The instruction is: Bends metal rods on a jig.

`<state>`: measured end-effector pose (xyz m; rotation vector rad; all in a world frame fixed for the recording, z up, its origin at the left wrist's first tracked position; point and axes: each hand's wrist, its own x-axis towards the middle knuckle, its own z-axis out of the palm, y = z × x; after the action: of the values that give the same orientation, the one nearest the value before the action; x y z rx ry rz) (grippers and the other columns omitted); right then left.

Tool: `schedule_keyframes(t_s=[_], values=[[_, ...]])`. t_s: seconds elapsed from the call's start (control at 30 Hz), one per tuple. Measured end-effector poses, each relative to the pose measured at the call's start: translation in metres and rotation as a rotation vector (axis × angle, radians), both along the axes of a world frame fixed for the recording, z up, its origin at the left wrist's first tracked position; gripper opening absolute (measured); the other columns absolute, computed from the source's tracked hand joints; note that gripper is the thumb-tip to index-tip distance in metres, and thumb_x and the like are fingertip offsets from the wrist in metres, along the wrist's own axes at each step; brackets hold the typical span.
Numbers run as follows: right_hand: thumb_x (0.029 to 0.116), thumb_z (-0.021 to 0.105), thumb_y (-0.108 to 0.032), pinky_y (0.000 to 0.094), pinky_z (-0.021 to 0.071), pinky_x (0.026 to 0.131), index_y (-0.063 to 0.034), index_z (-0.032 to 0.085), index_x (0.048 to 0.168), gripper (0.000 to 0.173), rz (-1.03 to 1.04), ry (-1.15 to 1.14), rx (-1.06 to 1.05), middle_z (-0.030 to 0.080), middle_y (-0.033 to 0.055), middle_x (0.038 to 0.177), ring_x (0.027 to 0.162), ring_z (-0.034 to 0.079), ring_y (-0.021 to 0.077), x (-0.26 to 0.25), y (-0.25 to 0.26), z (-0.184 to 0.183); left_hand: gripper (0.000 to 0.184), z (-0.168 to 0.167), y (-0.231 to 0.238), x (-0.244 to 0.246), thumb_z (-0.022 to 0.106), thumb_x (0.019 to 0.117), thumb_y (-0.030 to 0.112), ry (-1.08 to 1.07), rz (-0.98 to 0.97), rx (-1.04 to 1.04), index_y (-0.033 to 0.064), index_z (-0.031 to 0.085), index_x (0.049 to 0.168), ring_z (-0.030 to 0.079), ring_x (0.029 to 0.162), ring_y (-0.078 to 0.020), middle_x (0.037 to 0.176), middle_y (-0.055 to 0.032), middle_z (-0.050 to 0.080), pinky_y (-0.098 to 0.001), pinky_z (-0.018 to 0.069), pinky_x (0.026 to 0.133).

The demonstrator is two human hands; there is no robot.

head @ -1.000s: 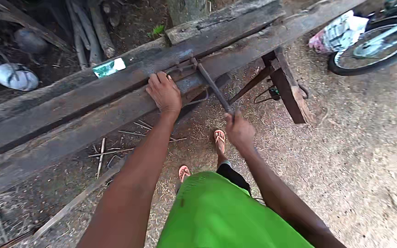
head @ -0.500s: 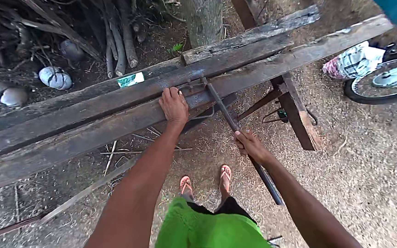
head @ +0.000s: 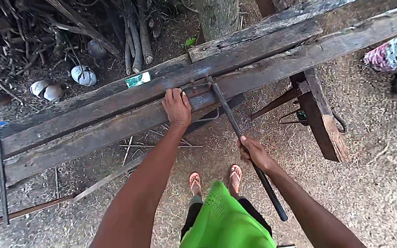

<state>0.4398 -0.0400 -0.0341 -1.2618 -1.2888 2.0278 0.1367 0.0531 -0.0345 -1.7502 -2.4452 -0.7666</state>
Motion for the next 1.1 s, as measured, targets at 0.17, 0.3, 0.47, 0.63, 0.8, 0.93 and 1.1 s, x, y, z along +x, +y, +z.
schedule_keyframes(t_s=[0.17,0.3,0.47,0.63,0.8,0.93,1.1], values=[[0.1118,0.023,-0.037,0.0233,0.0425,0.043,-0.0095,0.053,0.101,0.042,-0.028,0.047,-0.033,0.04,-0.0054,0.058,0.043,0.042,0.0077,-0.006,-0.004,0.001,0.035,0.0,0.0,0.0,0.042,0.1074,0.024,-0.004,-0.01,0.006,0.0002,0.064,0.119,0.06,0.114,-0.0397,0.119,-0.0226,0.061,-0.0564,0.0456,0.094],[0.1116,0.024,-0.036,0.023,0.0431,0.043,-0.0091,0.053,0.101,0.041,-0.079,0.058,-0.024,0.04,-0.0059,0.057,0.042,0.042,0.0071,-0.016,-0.013,-0.002,0.034,-0.001,0.001,0.001,0.041,0.1073,0.025,-0.003,0.01,-0.015,0.0012,0.063,0.119,0.06,0.115,-0.0388,0.12,-0.0216,0.061,-0.0557,0.0454,0.095],[0.1116,0.023,-0.037,0.0238,0.0438,0.043,-0.0083,0.054,0.102,0.043,-0.128,0.002,-0.017,0.041,-0.0054,0.057,0.043,0.043,0.008,-0.029,-0.022,-0.001,0.033,-0.001,0.001,0.002,0.041,0.1071,0.025,0.008,0.025,-0.003,0.0029,0.063,0.117,0.06,0.114,-0.0371,0.119,-0.0202,0.061,-0.0548,0.0451,0.094],[0.1119,0.021,-0.036,0.024,0.0442,0.042,-0.0073,0.053,0.1,0.045,-0.251,0.002,-0.034,0.042,-0.0046,0.056,0.041,0.044,0.0081,-0.062,-0.042,0.0,0.032,-0.001,0.002,0.003,0.042,0.107,0.025,0.006,0.03,0.006,0.0028,0.063,0.117,0.061,0.113,-0.0378,0.118,-0.0207,0.061,-0.0544,0.0455,0.093],[0.112,0.019,-0.038,0.0249,0.0448,0.042,-0.0076,0.052,0.099,0.047,-0.344,0.034,-0.046,0.041,-0.0043,0.056,0.042,0.043,0.0084,-0.095,-0.056,-0.006,0.031,-0.002,0.001,0.001,0.042,0.1068,0.025,-0.003,0.018,0.014,0.0044,0.064,0.116,0.06,0.113,-0.0364,0.117,-0.0188,0.062,-0.0531,0.0452,0.093],[0.112,0.019,-0.038,0.0238,0.0437,0.041,-0.0077,0.051,0.099,0.046,-0.368,0.007,-0.038,0.041,-0.0049,0.056,0.041,0.042,0.0075,-0.104,-0.059,-0.007,0.031,-0.002,0.0,0.001,0.042,0.107,0.024,-0.01,0.002,0.025,0.0041,0.064,0.116,0.06,0.112,-0.0366,0.114,-0.0182,0.062,-0.0532,0.0454,0.091],[0.1121,0.019,-0.035,0.0258,0.0455,0.041,-0.0068,0.05,0.096,0.045,-0.433,0.074,-0.03,0.04,-0.0041,0.054,0.04,0.043,0.0092,-0.129,-0.064,-0.016,0.03,0.001,0.0,0.001,0.041,0.1069,0.023,-0.012,0.0,0.002,0.0034,0.063,0.114,0.06,0.112,-0.0374,0.115,-0.0197,0.061,-0.0538,0.0457,0.09]])
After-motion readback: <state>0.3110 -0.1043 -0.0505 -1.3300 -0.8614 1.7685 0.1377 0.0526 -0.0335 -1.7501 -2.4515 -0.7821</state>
